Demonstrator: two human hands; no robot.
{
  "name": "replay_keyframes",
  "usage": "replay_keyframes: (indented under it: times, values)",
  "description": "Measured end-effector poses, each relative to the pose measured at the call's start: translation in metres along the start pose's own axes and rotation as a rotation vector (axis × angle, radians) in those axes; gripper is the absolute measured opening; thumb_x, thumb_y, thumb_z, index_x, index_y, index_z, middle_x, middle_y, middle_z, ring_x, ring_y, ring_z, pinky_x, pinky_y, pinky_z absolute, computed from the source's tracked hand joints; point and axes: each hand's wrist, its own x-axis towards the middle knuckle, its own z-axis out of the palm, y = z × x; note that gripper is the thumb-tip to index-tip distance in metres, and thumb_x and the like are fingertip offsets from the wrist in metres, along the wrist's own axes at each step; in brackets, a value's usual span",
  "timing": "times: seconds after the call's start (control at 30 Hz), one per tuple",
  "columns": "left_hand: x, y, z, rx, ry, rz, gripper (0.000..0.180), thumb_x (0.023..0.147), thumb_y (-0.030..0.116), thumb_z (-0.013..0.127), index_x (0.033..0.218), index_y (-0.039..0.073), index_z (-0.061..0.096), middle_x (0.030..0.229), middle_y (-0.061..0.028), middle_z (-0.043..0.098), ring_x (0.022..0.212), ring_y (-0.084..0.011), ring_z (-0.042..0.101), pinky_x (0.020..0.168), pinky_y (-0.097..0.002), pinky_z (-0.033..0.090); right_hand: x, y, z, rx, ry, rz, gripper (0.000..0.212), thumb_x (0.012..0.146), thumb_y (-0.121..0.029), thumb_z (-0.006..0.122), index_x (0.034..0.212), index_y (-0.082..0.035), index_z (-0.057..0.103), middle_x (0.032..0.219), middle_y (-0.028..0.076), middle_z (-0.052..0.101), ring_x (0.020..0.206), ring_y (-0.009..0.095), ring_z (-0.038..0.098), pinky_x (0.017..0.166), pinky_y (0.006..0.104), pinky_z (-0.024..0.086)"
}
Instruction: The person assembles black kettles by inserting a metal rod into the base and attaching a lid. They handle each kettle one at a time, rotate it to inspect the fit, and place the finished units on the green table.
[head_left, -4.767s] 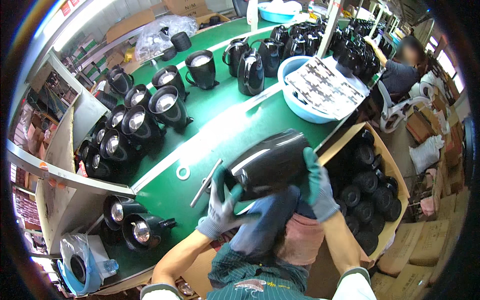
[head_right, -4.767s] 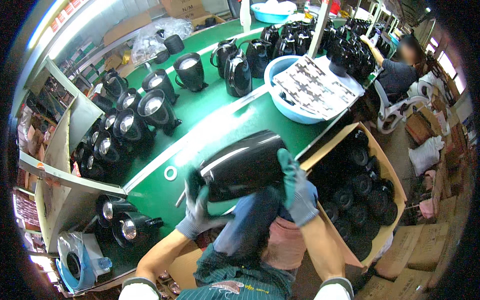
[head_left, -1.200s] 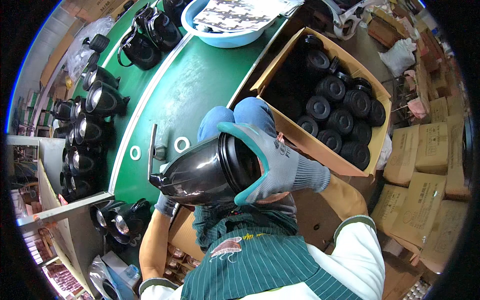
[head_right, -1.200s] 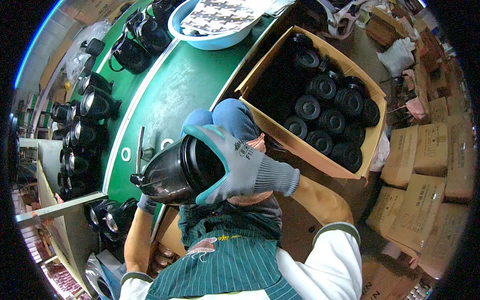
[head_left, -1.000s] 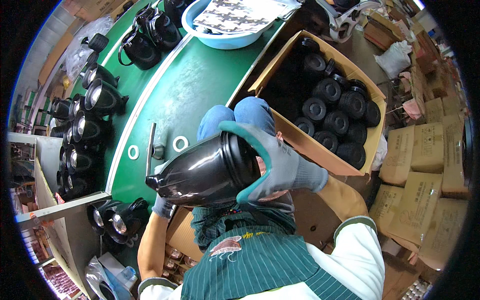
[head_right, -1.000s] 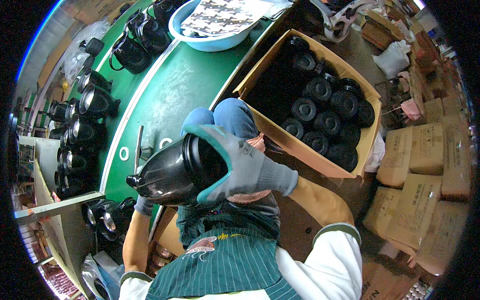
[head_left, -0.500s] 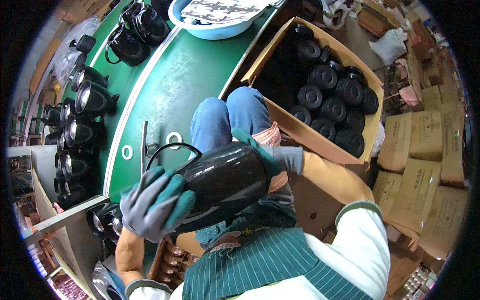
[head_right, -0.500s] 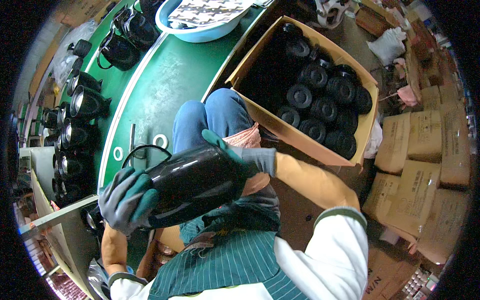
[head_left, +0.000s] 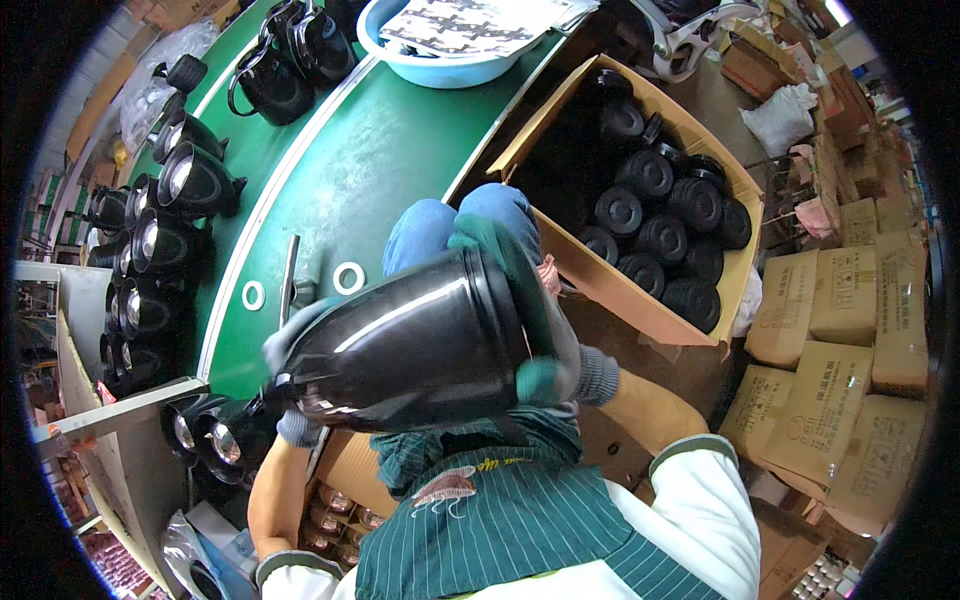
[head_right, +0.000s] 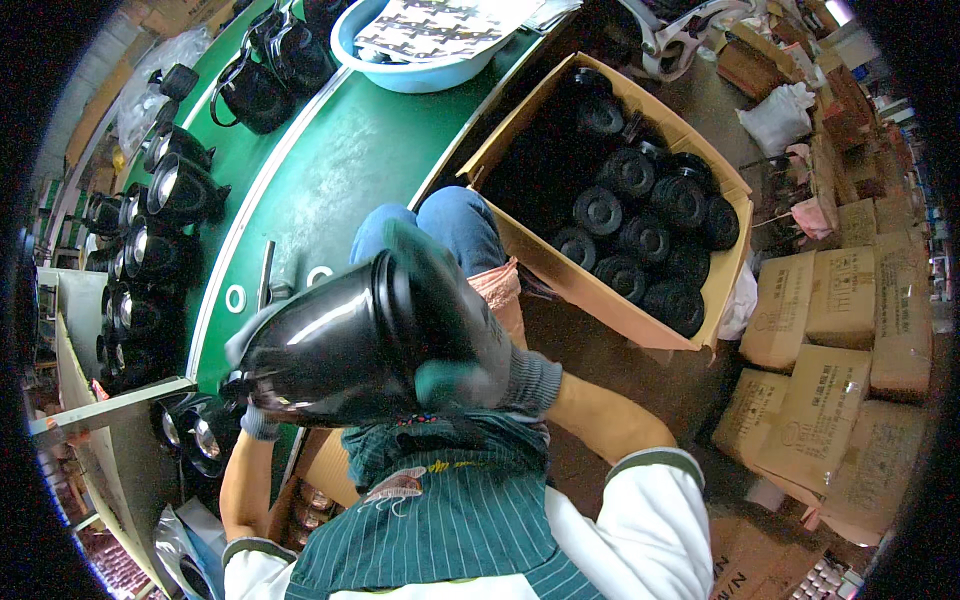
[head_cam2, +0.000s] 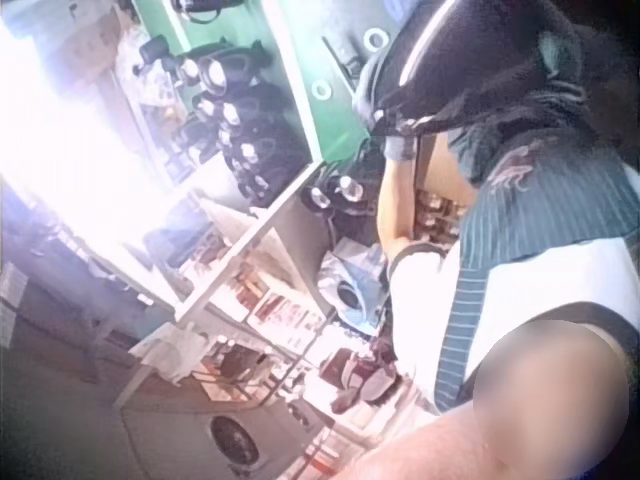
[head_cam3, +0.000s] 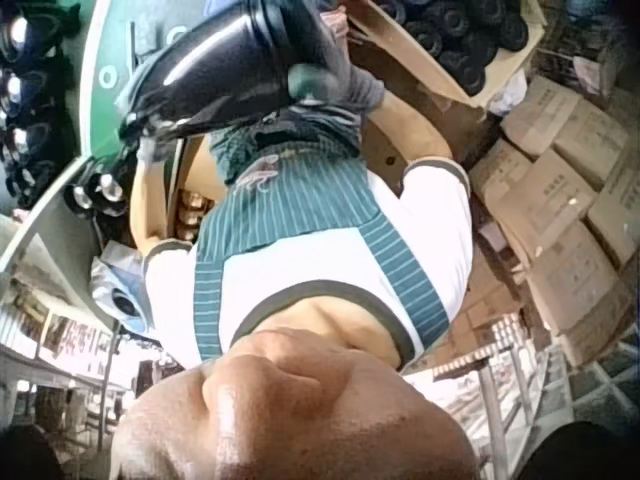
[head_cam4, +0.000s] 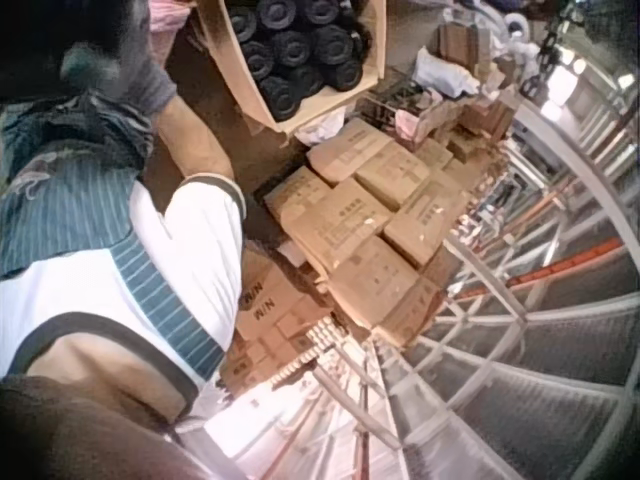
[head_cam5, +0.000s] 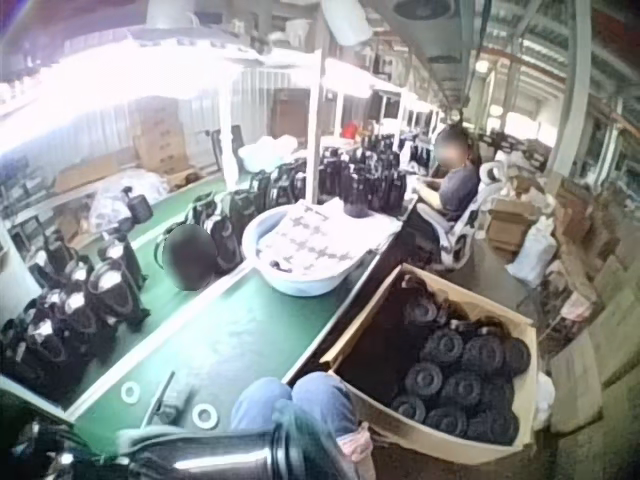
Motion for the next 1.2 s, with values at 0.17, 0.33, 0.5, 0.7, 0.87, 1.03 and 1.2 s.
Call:
replay_keyframes:
  times: [0.17,0.33,0.5,0.7,0.87,1.03,1.2]
  values:
    - [0.024,0.069,-0.038,0.556,-0.02,0.645,0.026,0.081,0.015,0.075,0.105,0.004,0.079,0.104,-0.014,0.078,0.102,-0.0308,0.076,0.089,-0.0411,0.062,-0.042,0.065,0.048,0.031,-0.001,0.015,0.093,0.094,-0.045,0.068,0.162,-0.001,0.023,0.165,0.019,0.028,0.154,0.04,0.025,0.125,0.0614,0.015]
    - [0.015,0.01,-0.025,0.019,0.042,0.076,0.029,0.087,0.013,0.071,0.112,-0.002,0.076,0.099,-0.0126,0.078,0.09,-0.0232,0.076,0.086,-0.0336,0.059,0.014,0.001,0.007,0.466,0.084,0.035,0.092,0.099,-0.054,0.059,0.162,0.001,0.022,0.17,0.023,0.015,0.157,0.04,0.017,0.127,0.051,0.016]
    - [0.0,0.003,-0.006,-0.31,0.037,-0.016,0.034,0.086,0.014,0.071,0.114,-0.004,0.075,0.099,-0.011,0.077,0.091,-0.0205,0.074,0.086,-0.0334,0.059,0.007,-0.003,0.007,0.237,0.102,-0.139,0.112,0.085,-0.063,0.071,0.162,0.002,0.022,0.168,0.029,0.016,0.155,0.048,0.019,0.126,0.0536,0.019]
    - [0.025,0.039,-0.04,0.332,0.204,0.555,0.031,0.079,0.005,0.077,0.108,-0.004,0.075,0.096,-0.0173,0.078,0.089,-0.0303,0.078,0.084,-0.0382,0.062,0.013,0.011,0.016,1.338,0.068,0.455,0.073,0.107,-0.023,0.055,0.163,0.001,0.015,0.168,0.022,0.023,0.154,0.032,0.028,0.126,0.0378,0.023]
    - [0.014,0.02,-0.038,0.281,0.235,0.487,0.028,0.084,0.005,0.071,0.11,-0.006,0.074,0.099,-0.0201,0.077,0.092,-0.0312,0.077,0.087,-0.0395,0.061,0.072,-0.031,-0.015,0.707,0.149,-0.126,0.067,0.111,-0.029,0.046,0.164,0.0,0.017,0.168,0.012,0.026,0.153,0.022,0.029,0.126,0.0322,0.02]
    - [0.016,0.018,-0.025,0.172,0.24,0.433,0.037,0.078,0.01,0.08,0.111,-0.007,0.074,0.104,-0.0195,0.077,0.098,-0.0317,0.077,0.093,-0.0399,0.059,0.077,-0.048,-0.023,1.042,0.082,0.242,0.075,0.106,-0.042,0.057,0.161,0.0,0.026,0.159,0.012,0.04,0.145,0.021,0.039,0.122,0.0336,0.027]
    - [0.012,0.02,-0.028,0.136,0.138,0.295,0.036,0.082,0.017,0.078,0.109,-0.006,0.074,0.101,-0.0154,0.078,0.093,-0.027,0.077,0.088,-0.0363,0.059,0.06,-0.059,-0.019,0.99,0.133,0.311,0.085,0.099,-0.051,0.065,0.154,0.006,0.035,0.144,0.015,0.054,0.134,0.024,0.05,0.118,0.0373,0.034]
